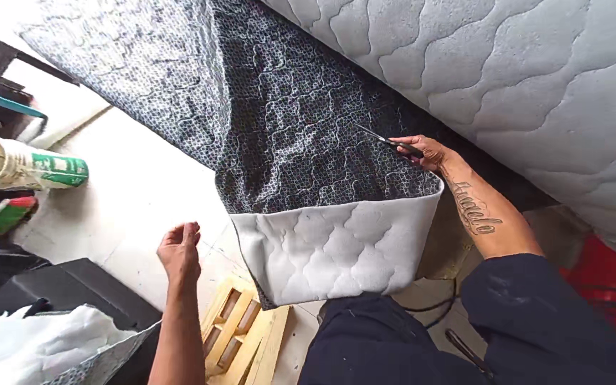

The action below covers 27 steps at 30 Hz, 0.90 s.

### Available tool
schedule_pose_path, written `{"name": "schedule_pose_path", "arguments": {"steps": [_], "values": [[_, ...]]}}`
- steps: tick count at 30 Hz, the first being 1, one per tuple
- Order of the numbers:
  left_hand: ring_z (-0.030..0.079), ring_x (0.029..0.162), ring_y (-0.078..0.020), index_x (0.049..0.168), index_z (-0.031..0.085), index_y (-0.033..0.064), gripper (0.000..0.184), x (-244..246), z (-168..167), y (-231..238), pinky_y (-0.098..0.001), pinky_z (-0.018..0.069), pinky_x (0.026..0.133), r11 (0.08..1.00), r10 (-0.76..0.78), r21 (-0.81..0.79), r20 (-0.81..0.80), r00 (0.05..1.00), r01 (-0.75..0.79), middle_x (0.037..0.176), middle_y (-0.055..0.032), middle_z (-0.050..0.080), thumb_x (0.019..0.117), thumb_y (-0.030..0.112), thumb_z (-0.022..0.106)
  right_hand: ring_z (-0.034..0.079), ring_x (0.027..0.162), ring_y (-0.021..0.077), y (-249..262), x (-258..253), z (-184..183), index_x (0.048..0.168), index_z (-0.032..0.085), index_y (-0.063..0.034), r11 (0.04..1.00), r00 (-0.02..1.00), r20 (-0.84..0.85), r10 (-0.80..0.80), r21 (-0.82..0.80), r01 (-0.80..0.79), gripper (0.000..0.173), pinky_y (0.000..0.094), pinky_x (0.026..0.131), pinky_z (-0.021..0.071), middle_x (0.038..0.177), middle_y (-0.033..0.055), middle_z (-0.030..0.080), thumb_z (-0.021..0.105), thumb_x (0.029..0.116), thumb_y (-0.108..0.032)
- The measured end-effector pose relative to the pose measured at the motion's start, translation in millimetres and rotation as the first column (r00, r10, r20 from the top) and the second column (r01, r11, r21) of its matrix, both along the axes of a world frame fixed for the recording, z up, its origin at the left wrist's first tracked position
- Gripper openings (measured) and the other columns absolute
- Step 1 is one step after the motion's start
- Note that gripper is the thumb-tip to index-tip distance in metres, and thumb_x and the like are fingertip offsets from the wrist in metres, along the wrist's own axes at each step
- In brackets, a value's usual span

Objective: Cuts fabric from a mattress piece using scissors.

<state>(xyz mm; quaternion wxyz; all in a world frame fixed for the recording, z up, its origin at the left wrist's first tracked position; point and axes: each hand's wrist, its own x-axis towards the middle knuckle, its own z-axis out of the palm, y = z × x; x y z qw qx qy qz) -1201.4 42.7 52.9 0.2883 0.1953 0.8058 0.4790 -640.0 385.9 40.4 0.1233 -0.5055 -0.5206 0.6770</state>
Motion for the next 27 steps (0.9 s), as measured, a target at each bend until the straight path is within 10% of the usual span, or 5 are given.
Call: {"name": "schedule_pose_path", "arguments": {"steps": [5, 8, 16, 27], "values": [[0.066, 0.106, -0.0203, 0.144, 0.046, -0.0007, 0.053, -59, -42, 151, -0.0350, 0.0572, 0.087, 0.989, 0.093, -0.136, 0.253, 0.963, -0.059, 0.133, -0.0172, 0.057, 0.1056, 0.034, 0.058, 0.049, 0.052, 0.0023, 22, -26, 5, 0.139, 0.062, -0.0109, 0.998, 0.996, 0.093, 0.018, -0.063, -0.012, 0.039, 0.0165, 0.047, 0.0422, 0.078, -0.0004, 0.062, 0.054, 0.1006, -0.006], [0.069, 0.097, -0.0186, 0.137, 0.051, 0.0011, 0.049, -72, -53, 195, -0.0336, 0.0602, 0.080, 0.979, 0.193, -0.128, 0.338, 0.921, -0.158, 0.123, -0.0139, 0.064, 0.1025, 0.034, 0.064, 0.055, 0.055, 0.0050, 28, -27, 12, 0.139, 0.062, -0.0079, 0.995, 0.997, 0.074, 0.009, -0.102, -0.001, 0.041, 0.0189, 0.052, 0.0489, 0.077, 0.0015, 0.064, 0.053, 0.0996, -0.002], [0.059, 0.056, -0.0064, 0.096, 0.060, 0.0042, 0.016, -84, -63, 219, -0.0242, 0.0550, 0.055, 0.968, 0.217, -0.177, 0.224, 0.950, -0.179, 0.071, 0.0005, 0.062, 0.0965, 0.014, 0.072, 0.055, 0.055, 0.0029, 54, -70, 6, 0.140, 0.061, -0.0070, 0.992, 0.999, 0.003, 0.051, -0.117, -0.051, 0.046, 0.0171, 0.051, 0.0478, 0.081, 0.0003, 0.066, 0.062, 0.0938, -0.007], [0.063, 0.059, -0.0070, 0.086, 0.056, 0.0087, 0.018, -159, -33, 200, -0.0276, 0.0587, 0.058, 0.985, -0.044, -0.166, 0.068, 0.997, 0.054, 0.071, 0.0037, 0.063, 0.0938, 0.008, 0.072, 0.052, 0.055, 0.0032, 76, -104, 9, 0.137, 0.065, -0.0085, 0.992, 0.997, 0.032, 0.076, -0.104, -0.072, 0.043, 0.0179, 0.050, 0.0453, 0.088, 0.0035, 0.069, 0.063, 0.0941, -0.004]]}}
